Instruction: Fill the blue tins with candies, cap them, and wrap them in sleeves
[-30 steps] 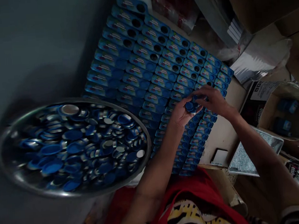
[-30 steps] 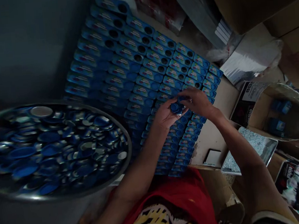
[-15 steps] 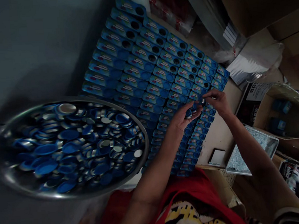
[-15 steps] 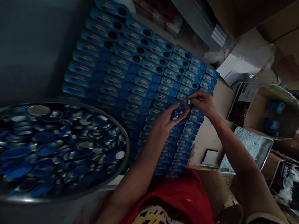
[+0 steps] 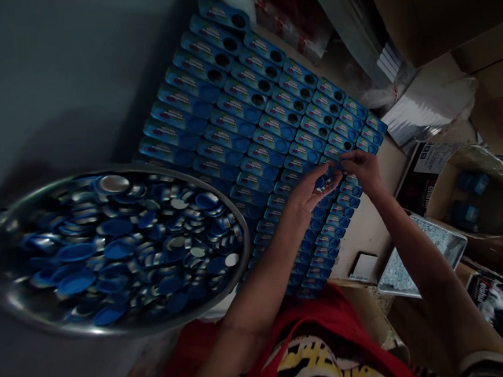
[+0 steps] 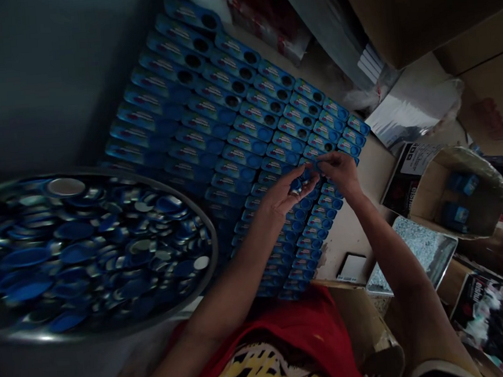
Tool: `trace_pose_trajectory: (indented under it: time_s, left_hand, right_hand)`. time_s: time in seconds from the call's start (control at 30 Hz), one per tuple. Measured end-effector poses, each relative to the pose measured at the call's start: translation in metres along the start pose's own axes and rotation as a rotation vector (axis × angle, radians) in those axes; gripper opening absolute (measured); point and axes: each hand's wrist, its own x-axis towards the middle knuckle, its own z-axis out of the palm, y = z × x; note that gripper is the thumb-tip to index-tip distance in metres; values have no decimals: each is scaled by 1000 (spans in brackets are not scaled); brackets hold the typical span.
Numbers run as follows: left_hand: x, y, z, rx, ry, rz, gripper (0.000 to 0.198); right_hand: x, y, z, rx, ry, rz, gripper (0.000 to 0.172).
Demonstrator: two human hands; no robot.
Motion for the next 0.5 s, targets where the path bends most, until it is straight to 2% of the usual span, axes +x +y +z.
trace_pose_trajectory:
  time_s: [0.1,0.17,0.27,0.33,0.5]
  left_hand:
    - [-2,2,1,-40,-33,-26,19]
    - [-2,4,4,-58,-48,-34,23]
    - [1,9,9,-36,-92,-20,29]
    - [4,13,13,-10,-105,-14,31]
    - [12,20,19,-17,-69,-30,36]
  right_hand:
    - [13,-4,-15,-210,215,-102,23]
    - [27,-10,-22,-437,260,-156,13]
    - [48,-22,-21,-760,182,-129,4]
    - [61,-29,-17,-921,140,-75,5]
    - [81,-42,-15,-1084,41,39,13]
